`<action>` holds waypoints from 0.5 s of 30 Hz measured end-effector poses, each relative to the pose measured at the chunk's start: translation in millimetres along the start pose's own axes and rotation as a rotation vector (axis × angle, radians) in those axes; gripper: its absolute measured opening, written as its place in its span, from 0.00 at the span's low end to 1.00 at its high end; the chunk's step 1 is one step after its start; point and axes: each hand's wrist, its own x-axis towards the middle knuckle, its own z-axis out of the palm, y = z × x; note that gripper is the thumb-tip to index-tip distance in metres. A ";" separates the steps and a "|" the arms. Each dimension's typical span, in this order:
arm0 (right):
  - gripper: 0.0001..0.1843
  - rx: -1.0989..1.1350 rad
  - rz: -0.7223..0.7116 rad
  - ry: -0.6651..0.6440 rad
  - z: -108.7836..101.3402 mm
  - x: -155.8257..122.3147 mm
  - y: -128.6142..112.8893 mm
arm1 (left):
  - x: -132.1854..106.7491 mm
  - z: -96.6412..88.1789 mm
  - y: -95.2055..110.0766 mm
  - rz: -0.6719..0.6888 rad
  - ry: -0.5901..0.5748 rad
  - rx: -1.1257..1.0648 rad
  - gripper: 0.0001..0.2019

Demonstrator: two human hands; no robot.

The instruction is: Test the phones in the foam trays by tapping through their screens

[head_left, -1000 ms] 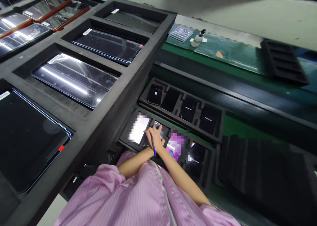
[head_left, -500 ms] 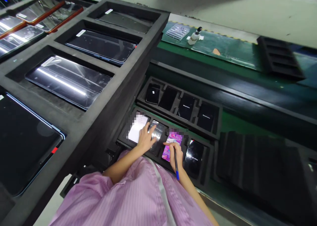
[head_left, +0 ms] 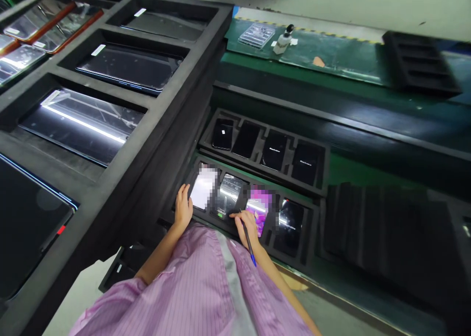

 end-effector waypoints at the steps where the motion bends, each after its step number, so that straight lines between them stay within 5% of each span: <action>1: 0.18 -0.004 -0.006 0.006 1.3 0.0 0.5 | 0.0 -0.1 -1.5 0.003 0.003 -0.005 0.25; 15: 0.18 -0.039 -0.104 -0.030 15.1 11.4 -5.9 | -7.5 -10.4 -11.7 0.071 -0.082 0.038 0.16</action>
